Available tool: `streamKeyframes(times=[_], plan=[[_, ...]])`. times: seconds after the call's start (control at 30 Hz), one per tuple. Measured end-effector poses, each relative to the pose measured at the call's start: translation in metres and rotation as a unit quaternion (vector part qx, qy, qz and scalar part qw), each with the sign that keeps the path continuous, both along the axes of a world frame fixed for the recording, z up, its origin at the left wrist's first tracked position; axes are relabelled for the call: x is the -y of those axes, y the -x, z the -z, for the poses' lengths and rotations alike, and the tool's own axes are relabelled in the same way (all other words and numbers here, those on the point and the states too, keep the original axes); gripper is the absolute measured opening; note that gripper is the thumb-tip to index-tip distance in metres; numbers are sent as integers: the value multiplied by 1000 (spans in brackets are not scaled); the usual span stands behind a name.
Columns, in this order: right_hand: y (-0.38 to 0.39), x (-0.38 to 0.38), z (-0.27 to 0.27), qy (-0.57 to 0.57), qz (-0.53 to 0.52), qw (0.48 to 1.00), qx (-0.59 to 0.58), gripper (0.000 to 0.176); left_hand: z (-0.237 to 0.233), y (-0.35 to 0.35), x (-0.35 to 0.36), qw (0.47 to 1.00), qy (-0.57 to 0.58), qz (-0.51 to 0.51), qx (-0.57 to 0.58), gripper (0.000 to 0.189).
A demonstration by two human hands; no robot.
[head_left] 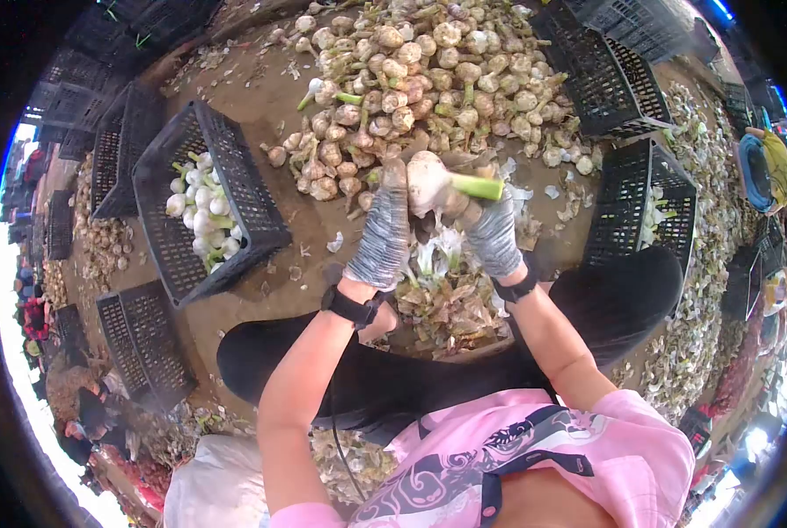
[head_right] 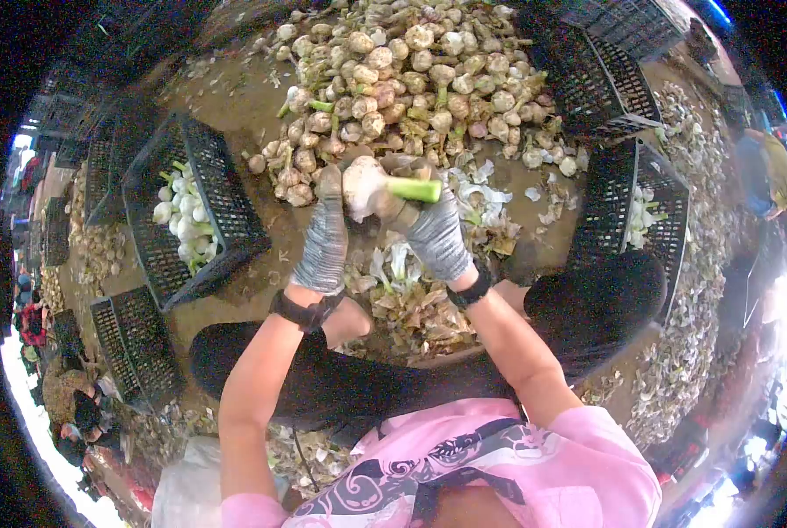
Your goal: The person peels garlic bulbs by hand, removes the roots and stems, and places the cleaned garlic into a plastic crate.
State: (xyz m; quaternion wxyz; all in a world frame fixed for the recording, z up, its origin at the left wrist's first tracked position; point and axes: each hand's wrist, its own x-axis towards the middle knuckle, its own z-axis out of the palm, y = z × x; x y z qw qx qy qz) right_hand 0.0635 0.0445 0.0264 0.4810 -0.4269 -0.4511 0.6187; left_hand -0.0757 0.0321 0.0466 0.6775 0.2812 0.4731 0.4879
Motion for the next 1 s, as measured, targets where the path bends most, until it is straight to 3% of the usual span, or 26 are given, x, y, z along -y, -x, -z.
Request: streamKeyframes(times=[0.1, 0.2, 0.27, 0.3, 0.37, 0.43, 0.5, 0.57, 0.63, 0.7, 0.73, 0.77, 0.83, 0.87, 0.9, 0.97, 1.0], plan=[[5, -6, -7, -30, 10, 995, -94, 39, 5, -2, 2, 999, -48, -2, -20, 56], [1, -6, -9, -17, -1, 997, -69, 30, 11, -1, 2, 995, -64, 18, -74, 68], [-6, -9, -3, -10, -18, 998, -56, 30, 14, -6, 2, 997, -43, -29, 59, 52], [-12, -10, -2, -10, -18, 998, -56, 30, 17, -1, 0, 997, -42, -29, 60, 52], [-19, -12, -4, 26, -80, 996, -14, 30, 15, 12, -4, 980, 91, 82, 159, 50], [-15, -11, -7, 46, -60, 996, -56, 27, 6, 10, -1, 983, 70, 57, 157, 47], [-16, -11, -10, 56, -48, 997, 4, 21, 4, 3, -1, 986, 48, 33, 155, 44], [-18, -12, 4, 27, -47, 998, 36, 22, 9, -8, -3, 984, -142, 7, -107, 46], [-22, -11, 13, -1, -47, 997, 68, 24, 2, -13, 4, 977, -200, 8, -73, 49], [-20, -8, 10, -37, -69, 992, 94, 30, 4, -14, 3, 922, -307, -60, -229, 55], [-27, -9, 11, 50, -134, 987, 67, 28, 4, -8, 1, 876, -339, -69, -337, 55], [-24, -6, 5, 51, -134, 988, 66, 28, -1, -4, 0, 876, -338, -68, -337, 55], [-10, 3, -11, 79, -83, 993, 6, 25, -9, 6, -3, 974, -164, -48, -150, 55], [-7, 8, 3, 55, -68, 996, 19, 25, -1, 15, -7, 965, -158, -47, -206, 56], [-8, 10, 10, 57, -71, 996, 18, 25, 4, 21, -10, 998, 52, -17, -39, 59], [-9, 10, 16, -111, -118, 944, 288, 24, 11, 25, -17, 986, 157, -16, -48, 63], [-8, 9, 10, -152, -130, 934, 295, 23, 20, 29, -17, 986, 157, -18, -49, 63]])
